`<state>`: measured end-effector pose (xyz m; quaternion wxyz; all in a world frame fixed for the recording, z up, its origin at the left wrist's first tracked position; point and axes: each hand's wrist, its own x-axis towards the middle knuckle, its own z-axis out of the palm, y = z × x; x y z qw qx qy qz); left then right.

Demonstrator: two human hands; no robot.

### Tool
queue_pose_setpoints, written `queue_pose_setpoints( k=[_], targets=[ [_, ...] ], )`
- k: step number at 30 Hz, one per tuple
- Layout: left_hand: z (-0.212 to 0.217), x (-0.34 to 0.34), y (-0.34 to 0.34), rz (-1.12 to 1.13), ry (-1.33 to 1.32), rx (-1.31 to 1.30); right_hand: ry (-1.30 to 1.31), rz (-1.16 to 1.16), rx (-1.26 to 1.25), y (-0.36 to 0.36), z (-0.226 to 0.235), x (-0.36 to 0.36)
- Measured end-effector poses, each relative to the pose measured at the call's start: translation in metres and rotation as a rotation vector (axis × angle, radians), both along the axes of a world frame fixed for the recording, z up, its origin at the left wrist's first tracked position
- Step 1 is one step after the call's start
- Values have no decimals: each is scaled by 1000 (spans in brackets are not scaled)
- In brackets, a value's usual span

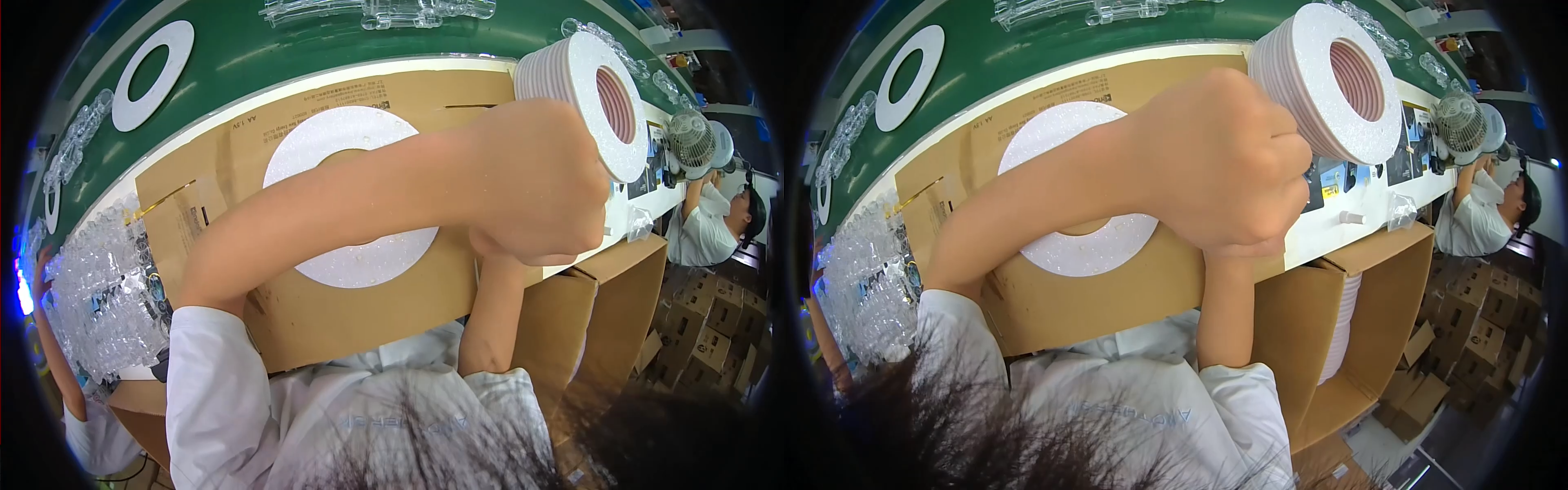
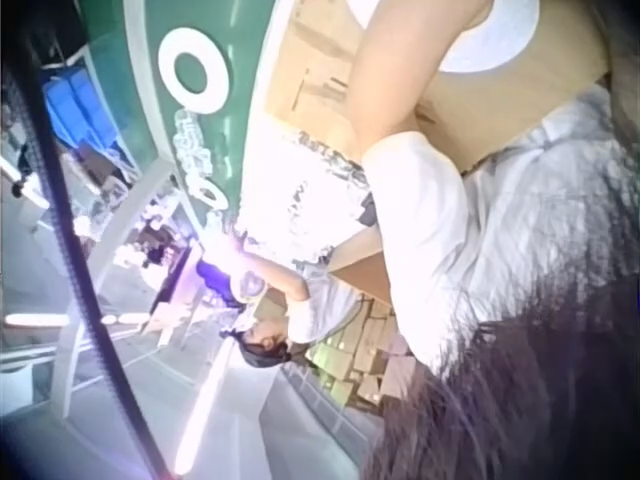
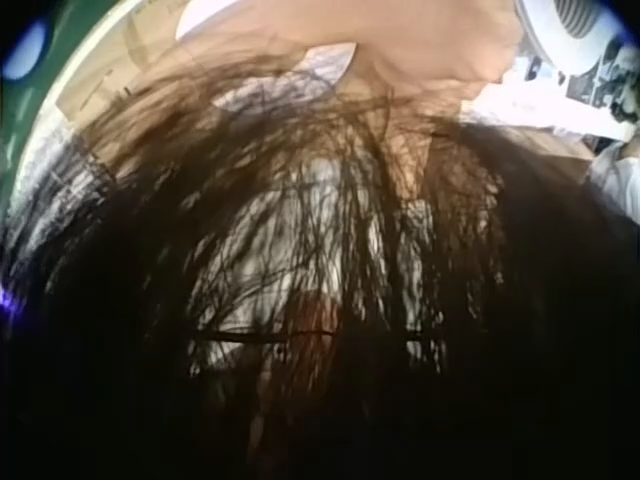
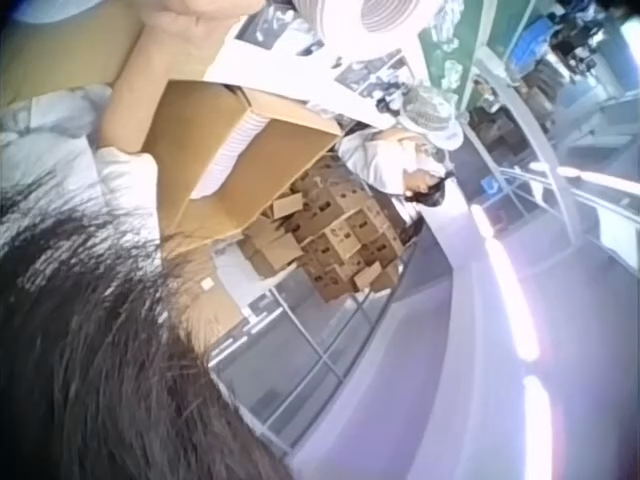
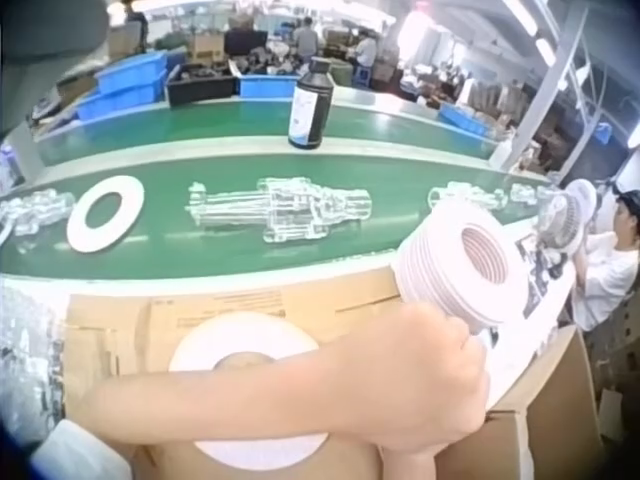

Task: Apply glue from a squeeze bottle to circular foam rings on an industrial assembly line.

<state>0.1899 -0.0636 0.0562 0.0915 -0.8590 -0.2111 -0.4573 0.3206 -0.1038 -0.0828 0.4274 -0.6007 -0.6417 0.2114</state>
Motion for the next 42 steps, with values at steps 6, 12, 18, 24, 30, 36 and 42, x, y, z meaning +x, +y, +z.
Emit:
queue_pose_setpoints(
  k=[6,12,18,24,30,36,42],
  targets=[
    [-1,-1,1,20,5,1,-77,-94,-49,4,-6,8],
    [-3,0,1,30,-2,-8,-152,-185,-96,12,-9,18],
    [-3,-3,1,33,11,-26,-229,-272,-139,22,-11,30],
    [2,-1,-1,30,-6,-16,-303,-360,-170,33,-6,47],
    [-12,-2,0,25,-18,-71,-276,-312,-162,26,-7,51],
    [-1,-1,0,11,-19,-32,-180,-219,-111,24,6,50],
    [-1,2,-3,4,-79,25,-105,-129,-79,16,5,54]
  ],
)
